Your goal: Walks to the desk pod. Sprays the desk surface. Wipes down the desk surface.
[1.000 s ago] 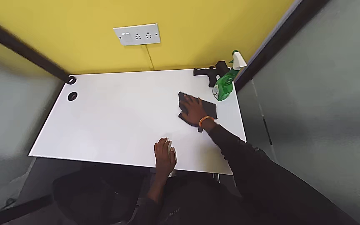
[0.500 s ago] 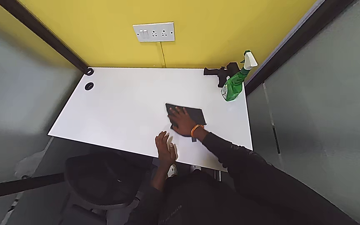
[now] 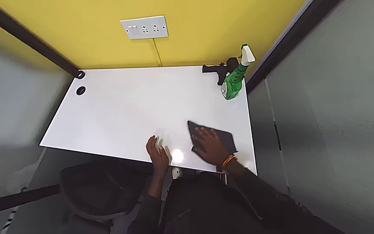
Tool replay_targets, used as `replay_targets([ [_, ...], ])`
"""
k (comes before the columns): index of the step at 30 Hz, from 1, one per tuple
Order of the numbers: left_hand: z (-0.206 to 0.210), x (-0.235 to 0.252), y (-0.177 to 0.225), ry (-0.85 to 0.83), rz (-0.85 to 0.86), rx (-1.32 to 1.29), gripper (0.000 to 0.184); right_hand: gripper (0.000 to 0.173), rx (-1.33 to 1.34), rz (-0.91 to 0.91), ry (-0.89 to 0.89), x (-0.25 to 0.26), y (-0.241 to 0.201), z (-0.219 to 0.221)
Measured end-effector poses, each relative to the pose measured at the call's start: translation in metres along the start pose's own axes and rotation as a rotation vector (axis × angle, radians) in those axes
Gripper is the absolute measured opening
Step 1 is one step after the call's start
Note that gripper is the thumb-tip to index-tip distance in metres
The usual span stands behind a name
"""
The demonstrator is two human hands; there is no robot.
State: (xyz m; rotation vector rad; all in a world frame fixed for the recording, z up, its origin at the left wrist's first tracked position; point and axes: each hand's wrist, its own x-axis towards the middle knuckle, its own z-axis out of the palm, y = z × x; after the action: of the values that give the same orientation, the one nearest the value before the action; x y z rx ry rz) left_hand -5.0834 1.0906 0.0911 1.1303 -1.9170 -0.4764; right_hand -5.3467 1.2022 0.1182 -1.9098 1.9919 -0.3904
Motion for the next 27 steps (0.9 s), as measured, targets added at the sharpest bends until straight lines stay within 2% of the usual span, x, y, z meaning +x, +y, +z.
replay_targets([
  [5, 0.001, 0.003, 0.001, -0.069, 0.009, 0.069, 0.052, 0.063, -0.077, 0.324, 0.152, -0.009, 0.095, -0.046],
  [8, 0.002, 0.003, 0.0, -0.088, 0.022, 0.081, 0.053, 0.06, -0.072, 0.394, 0.206, -0.017, 0.109, -0.049],
  [12, 0.001, 0.003, -0.002, -0.1, 0.022, 0.095, 0.052, 0.051, -0.054, 0.412, 0.25, -0.016, 0.078, -0.03],
  [17, 0.002, 0.003, 0.0, -0.125, 0.016, 0.114, 0.053, 0.038, 0.085, 0.083, 0.236, -0.014, 0.0, 0.011],
  [19, 0.002, 0.003, -0.001, -0.131, 0.012, 0.122, 0.054, 0.031, 0.21, -0.052, 0.237, -0.012, -0.026, 0.026],
  [22, 0.003, 0.003, -0.001, -0.124, 0.009, 0.117, 0.054, 0.034, 0.61, -0.174, 0.234, -0.004, -0.044, 0.023],
  [25, 0.002, 0.004, -0.001, -0.111, 0.003, 0.101, 0.054, 0.04, 1.136, -0.238, 0.318, 0.004, -0.044, -0.01],
  [27, 0.002, 0.003, 0.0, -0.097, 0.0, 0.09, 0.053, 0.042, 1.405, -0.17, 0.309, -0.001, -0.041, -0.045],
])
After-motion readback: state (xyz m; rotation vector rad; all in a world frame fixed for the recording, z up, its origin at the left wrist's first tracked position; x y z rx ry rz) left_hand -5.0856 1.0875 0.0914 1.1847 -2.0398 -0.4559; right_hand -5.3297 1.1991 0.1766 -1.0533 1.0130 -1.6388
